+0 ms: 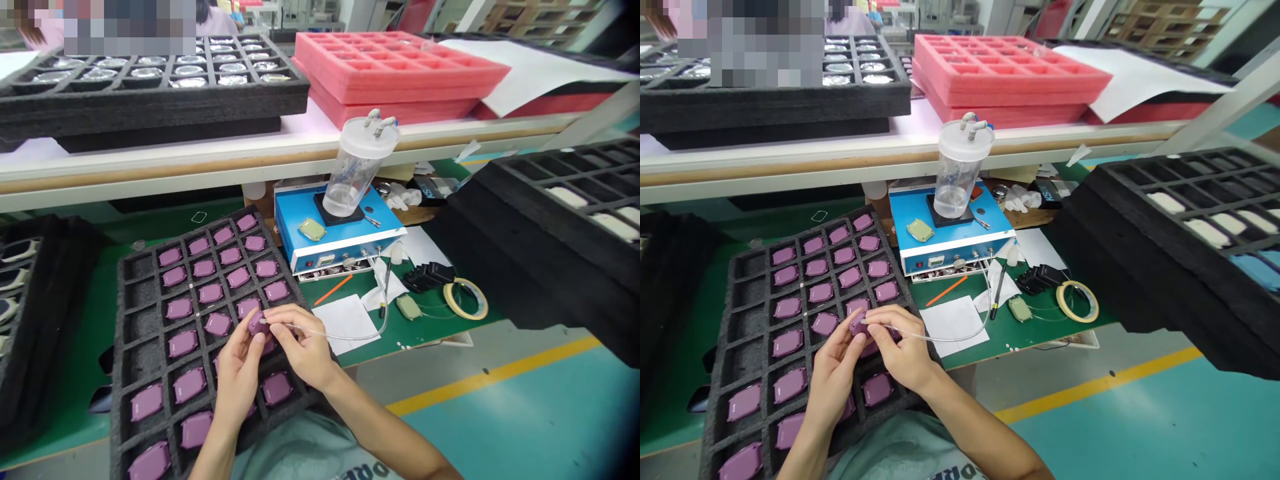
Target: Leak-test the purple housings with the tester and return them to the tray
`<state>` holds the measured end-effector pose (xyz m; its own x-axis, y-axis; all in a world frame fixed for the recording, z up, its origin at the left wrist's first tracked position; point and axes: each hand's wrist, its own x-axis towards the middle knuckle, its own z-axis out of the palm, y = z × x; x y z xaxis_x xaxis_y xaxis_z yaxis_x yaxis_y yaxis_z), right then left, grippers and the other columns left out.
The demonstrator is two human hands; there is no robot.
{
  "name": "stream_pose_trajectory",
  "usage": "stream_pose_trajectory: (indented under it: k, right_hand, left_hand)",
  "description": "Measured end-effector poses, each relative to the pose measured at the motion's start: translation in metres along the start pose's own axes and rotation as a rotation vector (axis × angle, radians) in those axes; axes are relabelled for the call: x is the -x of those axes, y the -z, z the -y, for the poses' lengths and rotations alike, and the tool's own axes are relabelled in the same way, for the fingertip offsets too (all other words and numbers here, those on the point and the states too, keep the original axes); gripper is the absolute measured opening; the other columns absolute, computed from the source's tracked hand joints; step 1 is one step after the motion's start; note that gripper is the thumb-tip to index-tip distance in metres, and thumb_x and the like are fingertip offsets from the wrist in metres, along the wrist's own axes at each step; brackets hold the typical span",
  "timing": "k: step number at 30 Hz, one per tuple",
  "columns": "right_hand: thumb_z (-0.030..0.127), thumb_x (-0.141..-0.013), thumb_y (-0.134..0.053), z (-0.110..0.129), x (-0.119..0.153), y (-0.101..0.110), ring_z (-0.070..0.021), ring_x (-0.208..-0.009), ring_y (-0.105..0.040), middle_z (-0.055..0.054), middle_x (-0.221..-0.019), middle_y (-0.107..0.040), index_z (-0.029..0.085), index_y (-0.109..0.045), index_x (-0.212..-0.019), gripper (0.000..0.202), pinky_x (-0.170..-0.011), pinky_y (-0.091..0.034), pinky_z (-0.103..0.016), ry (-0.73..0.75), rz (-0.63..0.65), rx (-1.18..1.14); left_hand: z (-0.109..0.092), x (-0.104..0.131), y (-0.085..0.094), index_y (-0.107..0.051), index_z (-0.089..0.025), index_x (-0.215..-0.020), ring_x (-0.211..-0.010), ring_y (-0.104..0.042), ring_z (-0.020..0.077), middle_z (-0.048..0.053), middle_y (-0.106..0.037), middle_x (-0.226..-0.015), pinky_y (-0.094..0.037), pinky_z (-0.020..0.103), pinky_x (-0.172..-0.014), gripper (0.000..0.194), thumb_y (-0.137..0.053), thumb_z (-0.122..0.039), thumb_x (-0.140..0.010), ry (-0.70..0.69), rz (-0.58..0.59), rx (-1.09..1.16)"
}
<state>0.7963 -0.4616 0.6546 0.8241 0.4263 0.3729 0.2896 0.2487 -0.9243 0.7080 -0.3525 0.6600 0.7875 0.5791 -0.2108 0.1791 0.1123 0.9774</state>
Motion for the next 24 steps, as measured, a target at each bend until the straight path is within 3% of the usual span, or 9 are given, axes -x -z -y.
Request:
stream_pose_trajectory:
  k: [24]
  right_hand:
    - [0.023,-0.096,-0.060,0.0010,0.0013,0.0008,-0.0179,-0.097,-0.072,-0.006,-0.100,-0.076,0.023,-0.075,-0.096,0.015,-0.088,-0.060,-0.033,-0.022,0.007,0.026]
  left_hand:
    - [-0.0015,0.0018,-0.0010,-0.062,-0.019,-0.136,-0.132,-0.059,0.0271,0.013,-0.062,-0.142,-0.048,0.040,-0.112,0.059,-0.072,-0.048,-0.086,-0.001,0.018,0.022]
